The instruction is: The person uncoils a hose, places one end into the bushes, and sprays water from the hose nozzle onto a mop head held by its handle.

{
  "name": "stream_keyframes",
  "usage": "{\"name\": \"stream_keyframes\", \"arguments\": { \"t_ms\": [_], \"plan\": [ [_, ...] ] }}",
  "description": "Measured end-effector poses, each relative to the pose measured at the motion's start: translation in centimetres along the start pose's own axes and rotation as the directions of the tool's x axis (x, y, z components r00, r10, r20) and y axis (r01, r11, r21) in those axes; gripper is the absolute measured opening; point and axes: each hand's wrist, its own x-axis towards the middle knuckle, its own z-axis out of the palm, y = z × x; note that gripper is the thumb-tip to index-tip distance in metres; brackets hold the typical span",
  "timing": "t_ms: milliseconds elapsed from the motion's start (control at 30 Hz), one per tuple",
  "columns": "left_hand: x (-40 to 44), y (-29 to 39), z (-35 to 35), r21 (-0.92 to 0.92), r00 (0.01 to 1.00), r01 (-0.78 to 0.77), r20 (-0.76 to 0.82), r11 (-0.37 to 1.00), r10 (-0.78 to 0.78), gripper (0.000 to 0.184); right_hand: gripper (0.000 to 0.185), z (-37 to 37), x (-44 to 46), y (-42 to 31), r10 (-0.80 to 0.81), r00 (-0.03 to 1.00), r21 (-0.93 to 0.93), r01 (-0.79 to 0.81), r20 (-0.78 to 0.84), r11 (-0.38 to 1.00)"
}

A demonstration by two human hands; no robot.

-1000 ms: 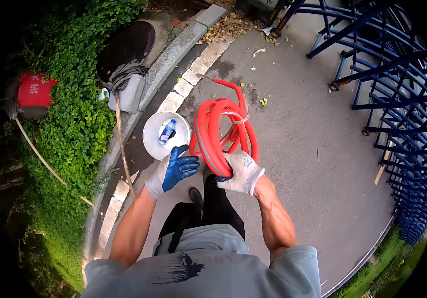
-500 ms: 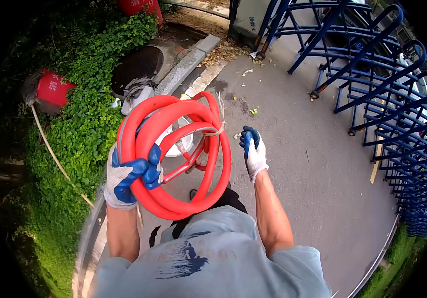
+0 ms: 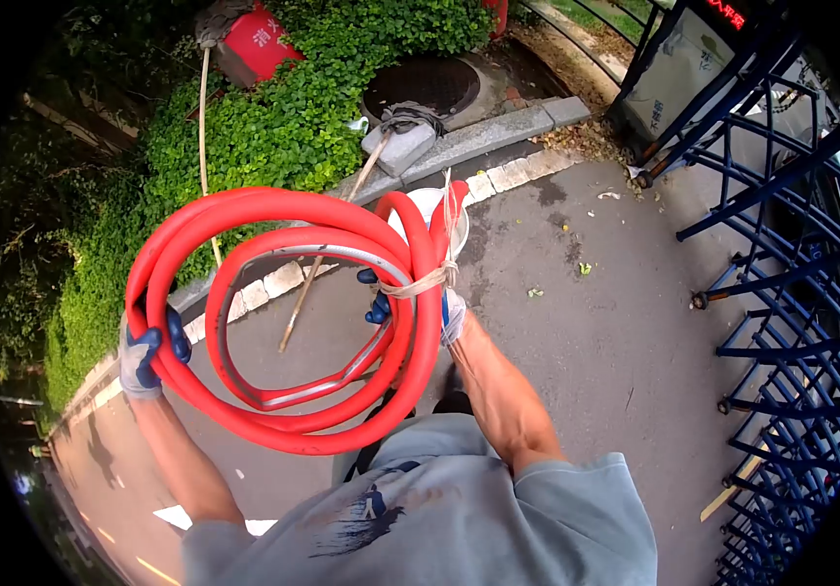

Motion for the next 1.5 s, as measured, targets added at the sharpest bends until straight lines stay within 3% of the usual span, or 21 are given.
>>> {"name": "stream_keyframes", "arguments": {
  "t_ms": [67,133,200,233,267,333,433,467,533,600,733,800,867,933,1000,1067,1133,1267,1333,1467,1500],
  "plan": [
    [-1.5,-2.6,-2.7,0.023,0.992,0.103,-0.077,0.994,-0.101,0.060,0.083,1.7,0.1,1.6,0.138,0.987,-0.030,-0.136,0.078,0.990],
    [-2.0,-8.5,-8.5,0.413,0.954,0.168,-0.298,0.895,-0.041,0.062,0.088,2.8,-0.1,3.6,0.276,0.954,-0.095,-0.266,0.115,0.959],
    [-3.2,-13.5,-9.3,0.561,0.914,0.184,-0.400,0.807,0.070,0.065,0.091,2.2,0.2,5.8,0.376,0.918,-0.195,-0.349,0.125,0.917],
    [-4.1,-12.9,-7.2,0.815,0.927,0.227,-0.349,0.533,0.138,0.069,0.085,2.8,0.4,7.1,0.348,0.933,-0.189,-0.328,0.087,0.926],
    [-5.1,-12.5,-5.4,0.797,0.913,0.203,-0.364,0.568,0.184,0.067,0.080,3.2,0.3,9.0,0.319,0.946,-0.185,-0.306,0.048,0.934],
    [-6.7,-10.2,-1.8,0.374,0.919,0.097,-0.390,0.922,0.062,0.061,0.072,3.6,0.4,12.1,0.218,0.971,-0.308,-0.238,-0.101,0.921],
    [-8.8,-7.1,1.4,0.501,0.955,-0.137,-0.164,0.855,0.249,0.053,0.053,5.1,0.5,15.3,0.358,0.925,-0.652,-0.351,-0.129,0.672],
    [-9.5,-6.8,1.7,0.591,0.958,-0.207,-0.040,0.780,0.285,0.054,0.047,6.5,0.1,17.1,0.241,0.970,-0.756,-0.172,-0.020,0.632],
    [-9.7,-7.4,1.1,0.770,0.878,-0.417,0.205,0.483,0.432,0.047,0.043,6.3,-1.0,18.7,0.225,0.974,-0.808,-0.147,-0.019,0.571],
    [-10.4,-10.7,0.3,0.803,0.877,-0.444,0.298,0.398,0.376,0.039,0.041,3.0,-1.3,18.8,0.236,0.970,-0.928,-0.146,-0.066,0.342],
    [-12.0,-11.6,1.8,0.885,0.818,-0.431,0.299,0.177,0.492,0.007,0.039,7.1,-1.8,19.4,0.232,0.970,-0.939,-0.019,0.065,0.344],
    [-13.1,-11.0,2.4,0.912,0.835,-0.365,0.233,0.185,0.498,0.006,0.041,4.7,-2.4,19.8,0.110,0.994,-0.934,-0.043,-0.004,0.355],
    [-13.3,-12.9,2.4,0.909,0.864,-0.243,0.043,0.339,0.502,0.010,0.048,5.3,-1.7,19.6,0.245,0.969,-0.962,-0.055,0.013,0.269],
    [-13.8,-13.4,2.1,0.857,0.878,-0.147,-0.117,0.494,0.463,0.016,0.052,5.9,-2.0,21.7,0.185,0.983,-0.907,-0.073,0.005,0.415],
    [-15.3,-13.1,2.1,0.768,0.894,-0.049,-0.252,0.638,0.371,0.024,0.049,7.2,-2.1,22.0,0.264,0.964,-0.919,-0.094,0.012,0.383],
    [-16.7,-12.3,2.2,0.841,0.899,-0.120,-0.133,0.527,0.418,0.032,0.045,7.3,-1.6,21.8,0.426,0.903,-0.916,-0.124,0.055,0.381],
    [-17.4,-12.4,2.3,0.913,0.907,-0.119,-0.060,0.391,0.416,0.034,0.039,6.6,-1.5,21.5,0.410,0.910,-0.966,-0.049,0.061,0.253],
    [-17.1,-12.7,2.4,0.871,0.957,0.009,-0.150,0.491,0.249,0.027,0.039,3.2,-0.9,20.9,0.385,0.922,-0.986,-0.039,0.027,0.162],
    [-16.8,-14.9,2.2,0.724,0.887,0.065,-0.357,0.687,0.292,0.024,0.039,0.7,-1.0,20.4,0.227,0.974,-1.000,0.018,0.017,-0.003],
    [-15.2,-18.0,3.7,0.319,0.726,0.167,-0.680,0.933,0.103,0.023,0.042,-1.5,-0.2,20.1,0.340,0.940,-0.980,-0.029,0.041,0.199],
    [-15.5,-17.5,3.9,0.444,0.764,0.145,-0.618,0.884,0.185,0.022,0.044,-2.0,-0.1,19.4,0.317,0.947,-0.989,-0.090,-0.048,0.120]
  ]
}}
